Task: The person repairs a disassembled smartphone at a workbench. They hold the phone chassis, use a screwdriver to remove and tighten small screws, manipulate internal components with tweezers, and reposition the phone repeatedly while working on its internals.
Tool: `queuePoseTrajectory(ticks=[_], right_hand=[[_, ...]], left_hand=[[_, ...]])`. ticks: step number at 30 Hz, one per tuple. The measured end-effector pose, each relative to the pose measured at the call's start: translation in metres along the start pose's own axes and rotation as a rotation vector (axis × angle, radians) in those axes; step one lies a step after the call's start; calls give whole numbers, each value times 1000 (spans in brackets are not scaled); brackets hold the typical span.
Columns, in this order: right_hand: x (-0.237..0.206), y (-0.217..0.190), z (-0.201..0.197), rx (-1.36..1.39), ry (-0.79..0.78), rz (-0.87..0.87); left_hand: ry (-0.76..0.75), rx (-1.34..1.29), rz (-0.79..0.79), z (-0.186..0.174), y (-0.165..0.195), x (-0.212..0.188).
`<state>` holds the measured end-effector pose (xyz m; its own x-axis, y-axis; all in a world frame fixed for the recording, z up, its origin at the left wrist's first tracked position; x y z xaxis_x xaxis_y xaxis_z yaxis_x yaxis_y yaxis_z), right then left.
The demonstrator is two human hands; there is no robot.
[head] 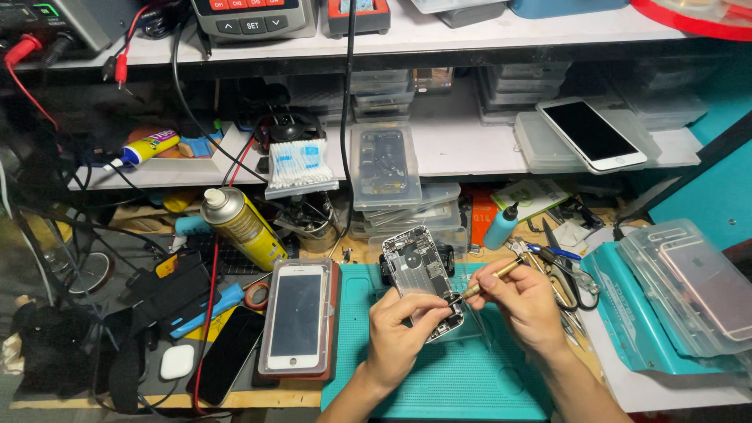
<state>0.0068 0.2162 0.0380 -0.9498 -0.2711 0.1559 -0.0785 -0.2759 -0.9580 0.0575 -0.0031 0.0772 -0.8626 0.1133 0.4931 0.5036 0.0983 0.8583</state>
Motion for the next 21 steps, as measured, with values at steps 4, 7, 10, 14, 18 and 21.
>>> queuePoseTrajectory(ticks=[4,7,10,14,18,21], right_hand=[[-3,-5,6,-9,22,-29],[-6,-10,9,-50,41,-48],[-8,-14,12,-102,44,-56],[-10,-17,15,-119,57,-59],[-11,-17,15,-108,50,-57],[-11,-16,16,-99,25,-71]], left_hand=[[19,-12,-7,-3,-1,0],[23,0,3,-4,0,0],[31,7,-6,-5,-1,1],[37,-21,-23,-3,-2,1],[42,-16,-14,-3,-2,1],[44,-12,-22,-3,-3,0]])
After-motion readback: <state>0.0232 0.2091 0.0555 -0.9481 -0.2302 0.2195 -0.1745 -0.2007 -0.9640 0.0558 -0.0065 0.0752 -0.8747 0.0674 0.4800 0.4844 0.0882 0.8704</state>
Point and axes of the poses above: each hand's wrist, its own x-axis towards the middle knuckle, its own z-axis out of the palm, y = z × x, the point moved 4 cm from there along x, towards the middle knuckle, and after that the axes turned 7 degrees about -y, right-handed, at the moved point
